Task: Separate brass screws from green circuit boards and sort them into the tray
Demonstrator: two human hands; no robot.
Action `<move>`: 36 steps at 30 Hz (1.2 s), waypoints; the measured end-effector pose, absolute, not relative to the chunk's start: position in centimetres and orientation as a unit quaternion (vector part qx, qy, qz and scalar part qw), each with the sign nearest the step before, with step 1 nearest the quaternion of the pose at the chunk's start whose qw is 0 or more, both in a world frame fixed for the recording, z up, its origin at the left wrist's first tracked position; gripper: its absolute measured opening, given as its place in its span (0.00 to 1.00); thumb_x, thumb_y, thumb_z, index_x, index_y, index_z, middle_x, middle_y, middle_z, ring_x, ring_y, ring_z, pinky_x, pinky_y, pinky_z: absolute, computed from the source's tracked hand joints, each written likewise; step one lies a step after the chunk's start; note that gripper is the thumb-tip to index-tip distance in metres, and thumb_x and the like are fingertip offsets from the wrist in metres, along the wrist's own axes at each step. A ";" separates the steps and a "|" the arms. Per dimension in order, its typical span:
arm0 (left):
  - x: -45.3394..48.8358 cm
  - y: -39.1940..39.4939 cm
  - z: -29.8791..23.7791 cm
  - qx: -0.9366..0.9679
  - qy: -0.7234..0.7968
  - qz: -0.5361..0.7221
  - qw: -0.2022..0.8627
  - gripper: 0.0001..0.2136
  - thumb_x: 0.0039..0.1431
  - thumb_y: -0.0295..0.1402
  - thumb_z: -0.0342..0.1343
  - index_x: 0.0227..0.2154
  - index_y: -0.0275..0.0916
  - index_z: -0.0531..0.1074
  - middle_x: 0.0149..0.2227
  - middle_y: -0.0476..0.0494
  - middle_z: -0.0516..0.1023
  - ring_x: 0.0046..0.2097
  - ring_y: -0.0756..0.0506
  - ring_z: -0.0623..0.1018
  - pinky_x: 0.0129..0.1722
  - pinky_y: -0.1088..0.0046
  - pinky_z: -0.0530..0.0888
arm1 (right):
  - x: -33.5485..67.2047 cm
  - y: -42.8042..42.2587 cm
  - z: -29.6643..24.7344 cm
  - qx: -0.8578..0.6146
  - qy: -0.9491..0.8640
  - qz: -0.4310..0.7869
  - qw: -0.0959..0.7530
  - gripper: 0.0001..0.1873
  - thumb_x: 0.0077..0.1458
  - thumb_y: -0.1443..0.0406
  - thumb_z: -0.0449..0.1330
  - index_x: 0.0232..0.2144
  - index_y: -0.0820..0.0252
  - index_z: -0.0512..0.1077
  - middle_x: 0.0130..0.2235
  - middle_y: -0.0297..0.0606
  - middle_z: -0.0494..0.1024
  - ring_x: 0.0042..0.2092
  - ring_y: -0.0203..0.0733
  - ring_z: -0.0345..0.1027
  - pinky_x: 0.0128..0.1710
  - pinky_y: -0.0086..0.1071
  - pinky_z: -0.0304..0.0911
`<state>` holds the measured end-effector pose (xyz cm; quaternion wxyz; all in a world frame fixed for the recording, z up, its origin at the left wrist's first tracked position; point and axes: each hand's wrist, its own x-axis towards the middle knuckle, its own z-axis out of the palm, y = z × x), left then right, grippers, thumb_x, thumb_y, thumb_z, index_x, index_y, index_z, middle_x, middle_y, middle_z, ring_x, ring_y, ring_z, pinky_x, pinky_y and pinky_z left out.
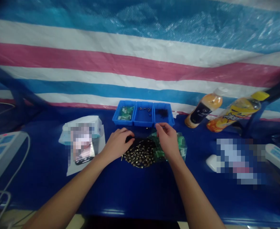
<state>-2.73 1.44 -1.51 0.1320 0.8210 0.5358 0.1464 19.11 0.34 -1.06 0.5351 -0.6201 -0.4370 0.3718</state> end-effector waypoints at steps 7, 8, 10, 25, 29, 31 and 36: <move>-2.3 1.2 -1.4 0.819 0.539 0.144 0.136 0.07 0.61 0.32 0.53 0.36 0.42 0.76 0.40 0.43 0.75 0.43 0.38 0.74 0.43 0.58 0.70 | 18.9 0.1 -0.9 -0.619 -0.459 0.368 0.520 0.17 0.55 0.51 0.61 0.30 0.59 0.73 0.22 0.29 0.66 0.23 0.31 0.54 0.21 0.26 0.48; -2.2 1.1 -1.4 0.818 0.541 0.143 0.131 0.06 0.60 0.32 0.53 0.35 0.42 0.76 0.40 0.43 0.75 0.43 0.38 0.74 0.43 0.58 0.70 | 18.9 0.1 -0.9 -0.618 -0.462 0.368 0.519 0.17 0.55 0.51 0.61 0.30 0.59 0.73 0.23 0.29 0.66 0.23 0.31 0.54 0.21 0.26 0.48; -2.1 0.9 -1.3 0.817 0.545 0.145 0.122 0.06 0.60 0.32 0.53 0.35 0.42 0.75 0.40 0.43 0.75 0.44 0.38 0.74 0.43 0.57 0.70 | 18.9 0.1 -0.9 -0.617 -0.466 0.366 0.518 0.17 0.55 0.51 0.61 0.30 0.59 0.74 0.22 0.29 0.66 0.23 0.32 0.55 0.22 0.27 0.49; -1.1 0.2 -1.2 0.801 0.566 0.154 0.121 0.06 0.63 0.35 0.53 0.36 0.43 0.75 0.41 0.46 0.77 0.45 0.38 0.73 0.43 0.59 0.66 | 18.5 -0.1 -0.6 -0.613 -0.486 0.359 0.509 0.17 0.54 0.51 0.62 0.31 0.60 0.74 0.22 0.30 0.67 0.24 0.33 0.57 0.25 0.28 0.53; -1.1 0.3 -1.3 0.801 0.562 0.162 0.124 0.06 0.63 0.33 0.53 0.35 0.43 0.75 0.40 0.46 0.78 0.45 0.38 0.74 0.43 0.59 0.66 | 18.2 -0.3 -0.2 -0.611 -0.513 0.349 0.492 0.16 0.56 0.52 0.61 0.32 0.60 0.74 0.22 0.30 0.68 0.25 0.34 0.60 0.26 0.29 0.55; -1.2 0.4 -1.4 0.798 0.562 0.174 0.127 0.06 0.63 0.33 0.53 0.34 0.42 0.75 0.39 0.46 0.79 0.44 0.38 0.74 0.43 0.59 0.66 | 18.0 -0.5 0.1 -0.608 -0.541 0.338 0.473 0.16 0.56 0.53 0.60 0.34 0.60 0.74 0.23 0.31 0.69 0.26 0.36 0.62 0.28 0.30 0.57; -1.2 0.6 -1.2 0.795 0.524 0.265 0.151 0.05 0.64 0.31 0.53 0.37 0.42 0.74 0.37 0.48 0.80 0.42 0.42 0.75 0.42 0.62 0.67 | 17.5 -1.0 0.2 -0.589 -0.614 0.331 0.408 0.16 0.58 0.53 0.59 0.38 0.58 0.76 0.29 0.35 0.76 0.30 0.39 0.67 0.31 0.32 0.61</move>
